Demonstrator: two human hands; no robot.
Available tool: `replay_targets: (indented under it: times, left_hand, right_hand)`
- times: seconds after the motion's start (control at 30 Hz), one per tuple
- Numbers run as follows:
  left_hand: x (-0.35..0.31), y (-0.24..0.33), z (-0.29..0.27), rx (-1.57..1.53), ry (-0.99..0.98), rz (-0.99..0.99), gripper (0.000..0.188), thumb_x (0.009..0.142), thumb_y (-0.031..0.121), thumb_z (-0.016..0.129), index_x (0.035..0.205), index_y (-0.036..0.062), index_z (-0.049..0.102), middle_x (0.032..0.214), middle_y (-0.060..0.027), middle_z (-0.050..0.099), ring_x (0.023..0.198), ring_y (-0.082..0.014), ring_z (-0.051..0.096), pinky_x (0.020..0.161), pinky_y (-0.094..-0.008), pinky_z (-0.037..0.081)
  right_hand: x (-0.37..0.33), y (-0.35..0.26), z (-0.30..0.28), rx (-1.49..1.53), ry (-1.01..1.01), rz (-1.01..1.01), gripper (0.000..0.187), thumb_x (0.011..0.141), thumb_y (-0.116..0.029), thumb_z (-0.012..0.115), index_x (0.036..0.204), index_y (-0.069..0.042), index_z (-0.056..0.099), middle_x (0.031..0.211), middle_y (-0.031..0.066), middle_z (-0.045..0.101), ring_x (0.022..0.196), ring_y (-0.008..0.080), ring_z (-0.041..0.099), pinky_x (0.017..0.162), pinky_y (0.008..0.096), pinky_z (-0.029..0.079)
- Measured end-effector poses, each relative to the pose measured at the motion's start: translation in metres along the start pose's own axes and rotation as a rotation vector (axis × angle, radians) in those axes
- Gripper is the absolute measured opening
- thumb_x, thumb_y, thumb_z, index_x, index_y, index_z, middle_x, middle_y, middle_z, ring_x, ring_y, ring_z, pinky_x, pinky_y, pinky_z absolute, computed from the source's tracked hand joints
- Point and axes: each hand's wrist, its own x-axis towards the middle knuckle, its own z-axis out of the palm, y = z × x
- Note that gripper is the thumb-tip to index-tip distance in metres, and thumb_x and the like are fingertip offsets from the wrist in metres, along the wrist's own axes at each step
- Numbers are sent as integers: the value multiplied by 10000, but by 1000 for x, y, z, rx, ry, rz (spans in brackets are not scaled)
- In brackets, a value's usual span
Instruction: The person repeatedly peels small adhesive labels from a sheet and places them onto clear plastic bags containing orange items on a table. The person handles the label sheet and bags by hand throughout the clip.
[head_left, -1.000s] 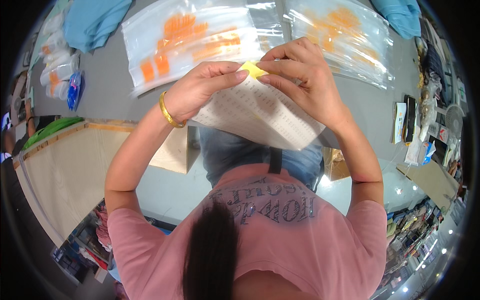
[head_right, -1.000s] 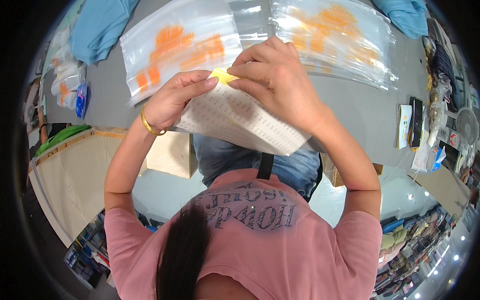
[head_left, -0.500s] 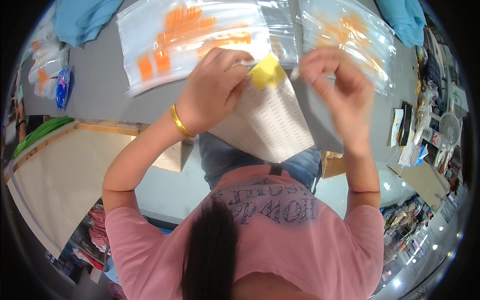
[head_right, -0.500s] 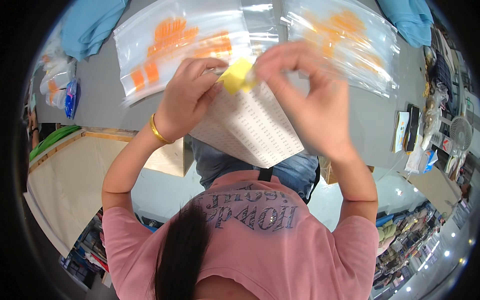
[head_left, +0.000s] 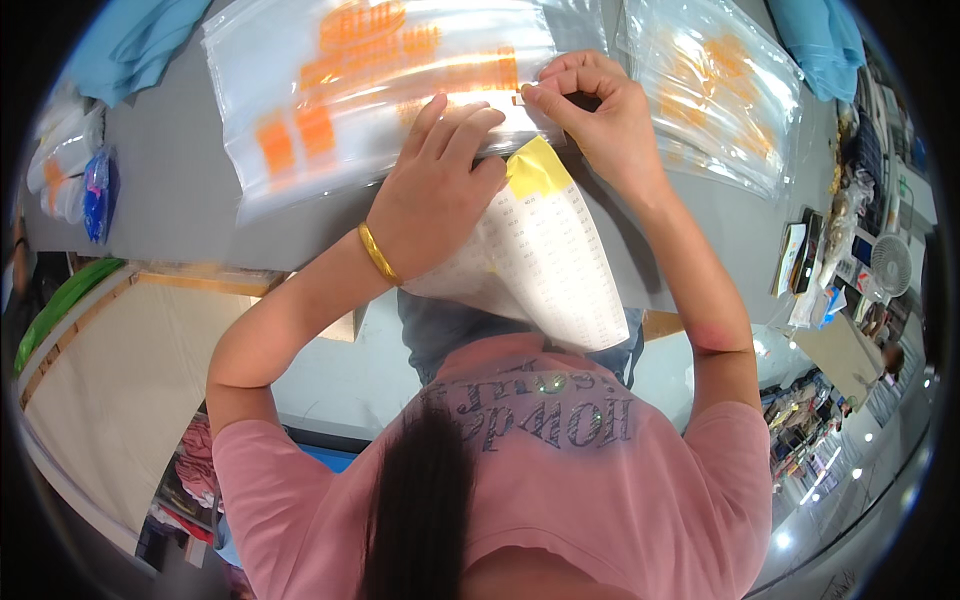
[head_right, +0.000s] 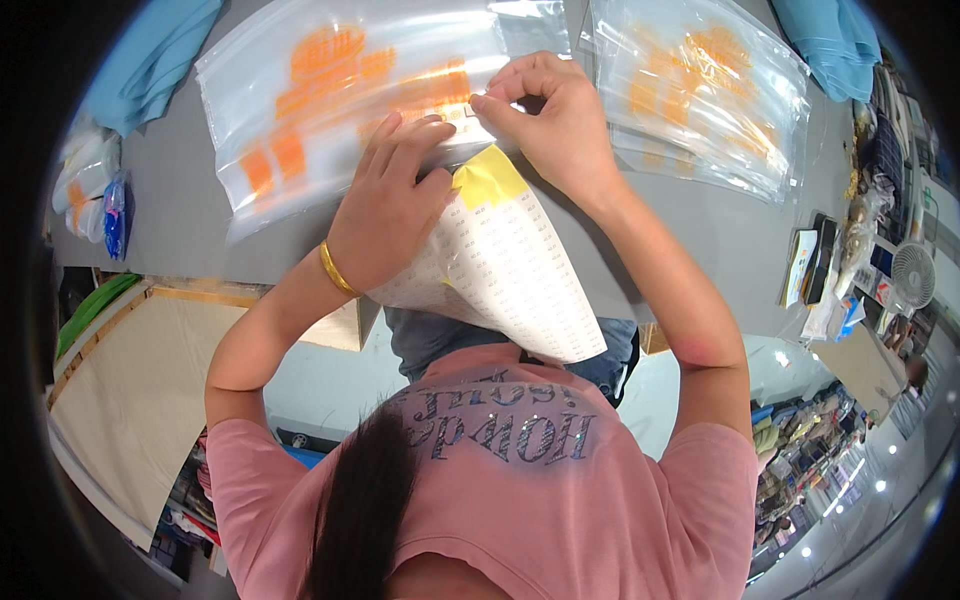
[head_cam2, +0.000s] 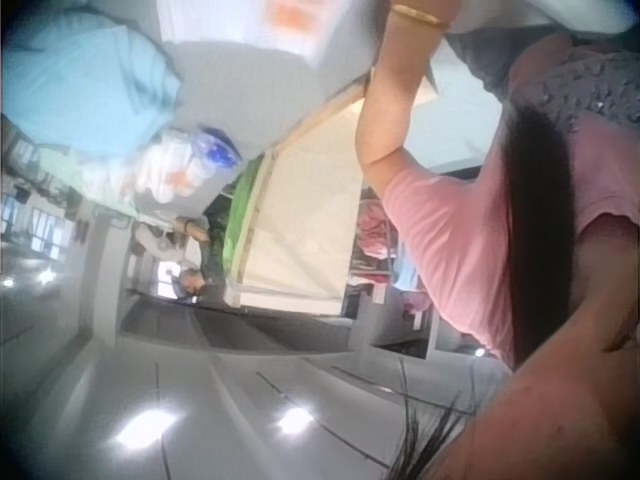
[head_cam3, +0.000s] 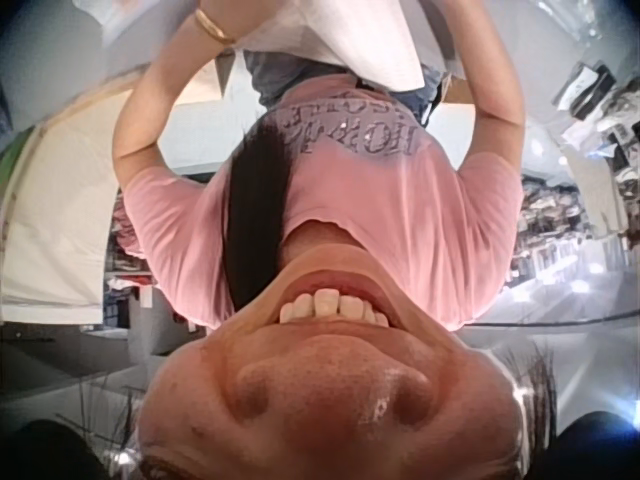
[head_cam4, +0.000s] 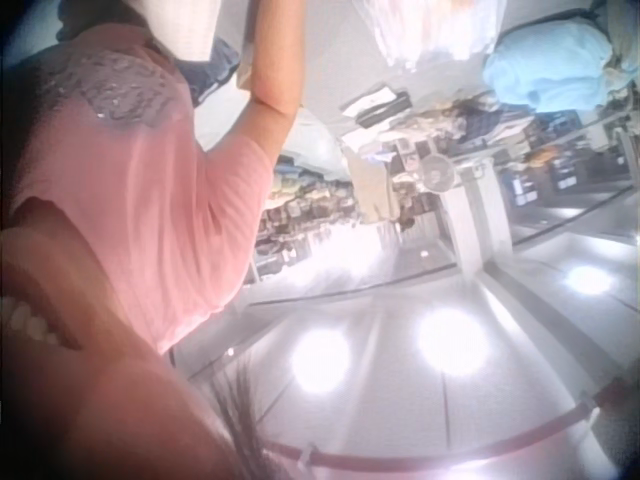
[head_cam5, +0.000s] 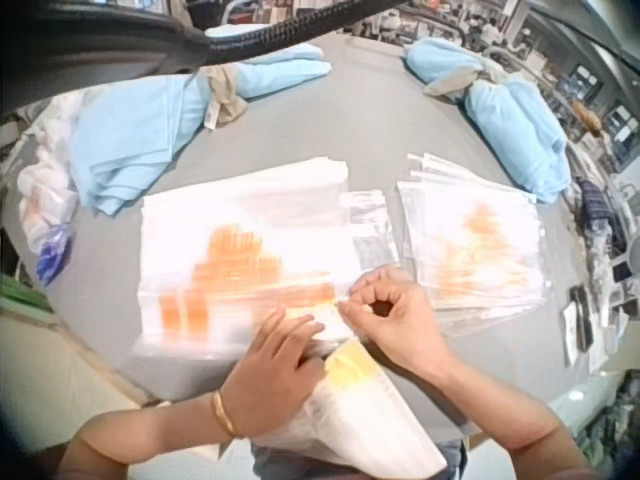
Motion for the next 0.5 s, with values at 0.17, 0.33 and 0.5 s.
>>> replay_targets:
  times: [0.17,0.33,0.5]
  left_hand:
    - [6,0,-1,79,31,23,102,884,135,640,923,42,658,1480,-108,548,1321,-271,499,1165,-485,328]
    - [6,0,2,102,28,12,106,899,142,643,930,47,677,1466,-81,570,1312,-258,499,1147,-468,322]
    - [9,2,-4,-23,44,-21,102,934,128,676,958,29,674,1480,-76,579,1309,-290,509,1149,-481,318]
  right_hand:
    - [-3,0,7,-248,65,-143,142,814,-150,847,828,-39,759,996,47,688,991,224,567,830,348,455]
    - [8,-8,2,-711,330,-377,244,785,-234,875,817,-39,731,1026,73,680,1015,305,573,923,447,375]
    - [49,-2,7,-572,251,-104,300,849,-273,812,905,0,700,989,201,689,1058,389,596,892,484,458]
